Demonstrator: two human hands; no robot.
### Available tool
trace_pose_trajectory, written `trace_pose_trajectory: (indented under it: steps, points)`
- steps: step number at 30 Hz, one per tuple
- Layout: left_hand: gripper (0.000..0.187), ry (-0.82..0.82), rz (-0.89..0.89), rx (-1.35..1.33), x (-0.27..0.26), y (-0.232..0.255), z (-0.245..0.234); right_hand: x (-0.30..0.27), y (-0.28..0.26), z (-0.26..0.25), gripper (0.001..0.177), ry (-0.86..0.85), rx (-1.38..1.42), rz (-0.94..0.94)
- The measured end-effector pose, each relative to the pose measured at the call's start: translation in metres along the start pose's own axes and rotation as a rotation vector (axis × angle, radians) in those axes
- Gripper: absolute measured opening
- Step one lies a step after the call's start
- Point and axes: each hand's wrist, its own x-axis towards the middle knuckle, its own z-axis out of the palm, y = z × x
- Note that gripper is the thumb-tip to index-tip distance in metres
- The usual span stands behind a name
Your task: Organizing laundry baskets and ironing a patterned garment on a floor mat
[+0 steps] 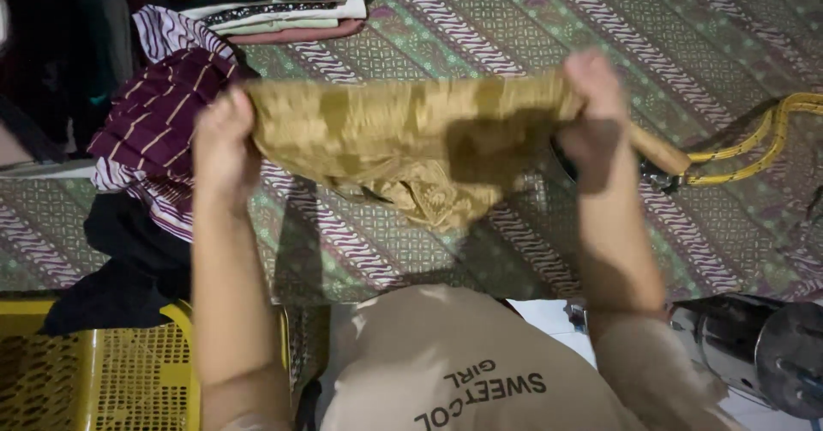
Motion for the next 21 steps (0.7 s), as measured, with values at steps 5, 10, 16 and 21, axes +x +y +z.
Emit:
trace_pose_trajectory:
  steps: [5,10,16,21]
  points:
    - [0.024,-0.151,0.471,0.275,0.049,0.058,-0.013,0.063,-0.009,-0.047,0.033,0.469,0.670,0.404]
    - [0.008,-0.182,0.524,0.371,-0.009,0.043,-0.050,0.043,-0.034,-0.052,0.034,0.368,0.632,0.352]
    - [0.026,-0.576,-0.043,0.543,-0.086,-0.059,-0.051,-0.043,-0.055,-0.015,0.015,-0.042,0.449,1.266]
    - [0.045,-0.624,-0.439,0.795,-0.143,-0.108,-0.030,-0.182,-0.029,0.059,0.021,-1.043,-0.701,1.151]
